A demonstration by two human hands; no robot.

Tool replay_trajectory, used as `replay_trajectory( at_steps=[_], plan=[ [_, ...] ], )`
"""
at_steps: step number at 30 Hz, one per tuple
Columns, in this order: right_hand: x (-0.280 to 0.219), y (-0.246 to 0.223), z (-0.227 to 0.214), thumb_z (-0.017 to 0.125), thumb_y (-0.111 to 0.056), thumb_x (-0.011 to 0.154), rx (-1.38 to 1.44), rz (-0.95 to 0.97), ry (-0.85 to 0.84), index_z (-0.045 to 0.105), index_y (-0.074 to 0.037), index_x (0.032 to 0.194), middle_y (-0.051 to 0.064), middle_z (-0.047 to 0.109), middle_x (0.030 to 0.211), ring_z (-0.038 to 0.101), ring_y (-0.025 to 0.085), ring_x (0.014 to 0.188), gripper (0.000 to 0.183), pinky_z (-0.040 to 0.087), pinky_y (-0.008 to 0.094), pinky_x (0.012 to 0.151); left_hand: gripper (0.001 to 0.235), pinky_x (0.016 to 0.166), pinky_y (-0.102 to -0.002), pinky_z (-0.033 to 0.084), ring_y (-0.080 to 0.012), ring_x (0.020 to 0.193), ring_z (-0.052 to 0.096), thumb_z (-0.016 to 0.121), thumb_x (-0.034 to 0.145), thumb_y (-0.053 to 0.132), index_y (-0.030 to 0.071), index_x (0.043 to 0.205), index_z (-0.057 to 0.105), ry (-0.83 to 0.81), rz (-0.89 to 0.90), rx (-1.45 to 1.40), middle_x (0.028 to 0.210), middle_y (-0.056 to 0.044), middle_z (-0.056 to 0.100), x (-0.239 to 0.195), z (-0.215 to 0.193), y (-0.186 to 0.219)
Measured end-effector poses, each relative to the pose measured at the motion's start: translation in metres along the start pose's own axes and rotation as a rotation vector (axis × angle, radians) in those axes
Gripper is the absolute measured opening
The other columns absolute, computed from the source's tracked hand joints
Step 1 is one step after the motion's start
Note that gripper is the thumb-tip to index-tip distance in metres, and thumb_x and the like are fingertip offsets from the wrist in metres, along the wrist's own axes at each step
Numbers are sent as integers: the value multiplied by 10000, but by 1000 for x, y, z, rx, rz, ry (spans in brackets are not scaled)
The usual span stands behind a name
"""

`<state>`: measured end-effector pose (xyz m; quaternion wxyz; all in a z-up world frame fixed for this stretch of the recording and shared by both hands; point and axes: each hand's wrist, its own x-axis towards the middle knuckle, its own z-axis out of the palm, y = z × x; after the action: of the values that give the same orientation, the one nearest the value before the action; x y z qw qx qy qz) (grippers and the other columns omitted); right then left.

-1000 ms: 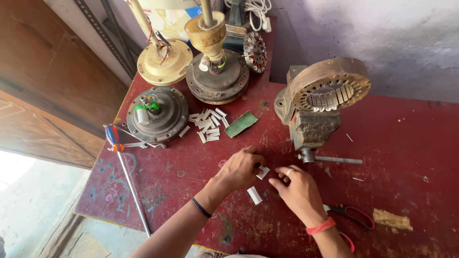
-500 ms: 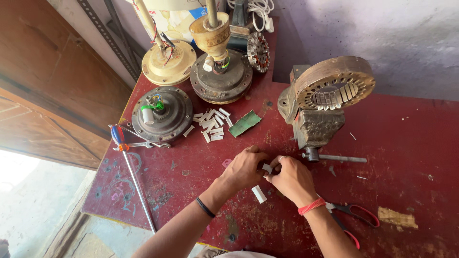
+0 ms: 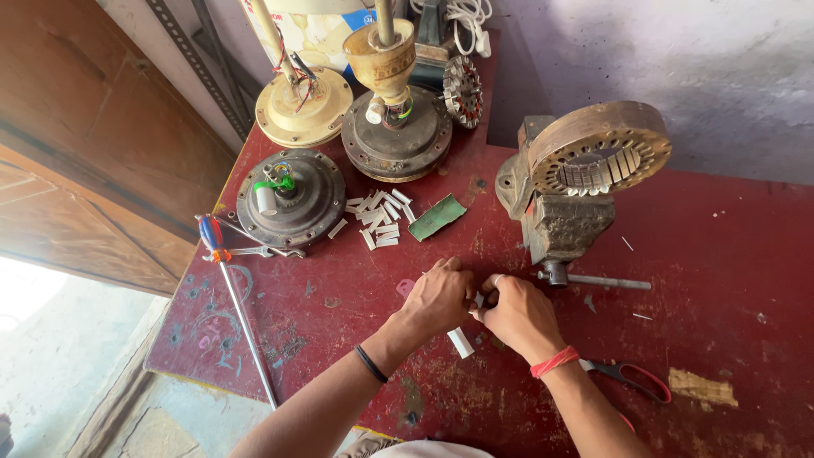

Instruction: The person cuts small white strips with scissors and inserts them into slots on a motor stator held in a bench vise. The person repeats this process for multiple slots on the stator.

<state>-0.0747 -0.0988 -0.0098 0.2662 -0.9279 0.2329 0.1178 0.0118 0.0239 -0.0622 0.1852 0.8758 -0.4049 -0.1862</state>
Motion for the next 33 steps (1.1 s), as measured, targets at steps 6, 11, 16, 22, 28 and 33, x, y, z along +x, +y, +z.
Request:
replay_trajectory(
  at_steps=[6, 11, 16, 22, 28, 33],
  plan=[
    [5, 1, -1, 854, -265, 783, -10, 16, -38, 763, -112, 1033, 66, 790, 904, 770, 203, 815, 307, 592, 357, 749, 392, 858, -409, 576, -286, 1009, 607, 825, 795, 119, -4, 1142, 688, 154, 28, -79, 1098, -166, 638, -9, 1, 3],
    [8, 3, -3, 857, -270, 775, -23, 35, -71, 770, -114, 1006, 38, 786, 915, 752, 198, 854, 292, 593, 369, 776, 368, 859, -410, 572, -294, 1021, 597, 819, 790, 121, 7, 1114, 686, 92, 18, -19, 1093, -165, 625, -10, -3, 7],
    [15, 8, 2, 843, -258, 791, -43, 11, -89, 768, -104, 1012, 30, 783, 965, 744, 176, 861, 280, 590, 352, 791, 310, 869, -393, 578, -279, 1035, 596, 805, 808, 133, 22, 1080, 705, 28, 3, 37, 1129, -161, 627, -6, -2, 6],
    [7, 17, 14, 855, -254, 778, 20, -73, 71, 731, -84, 1086, 67, 781, 994, 762, 196, 845, 372, 603, 345, 770, 497, 823, -390, 598, -306, 982, 604, 829, 771, 85, -66, 1197, 623, 117, -16, 35, 1127, -227, 621, -4, 11, 6],
    [5, 19, 14, 803, -191, 811, -37, -156, 101, 784, -100, 1042, 103, 785, 1013, 757, 237, 875, 249, 592, 386, 787, 244, 747, -360, 622, -276, 935, 634, 736, 879, -4, -27, 1117, 691, 133, -2, 59, 1096, -194, 655, -11, 16, 7],
    [8, 8, 3, 781, -175, 834, -79, -57, -20, 750, -100, 1098, 114, 777, 1006, 759, 248, 872, 276, 598, 391, 805, 326, 890, -416, 569, -297, 1005, 624, 827, 723, 28, -9, 1027, 713, 237, 77, -47, 1011, -171, 680, -19, 5, 10]
  ],
)
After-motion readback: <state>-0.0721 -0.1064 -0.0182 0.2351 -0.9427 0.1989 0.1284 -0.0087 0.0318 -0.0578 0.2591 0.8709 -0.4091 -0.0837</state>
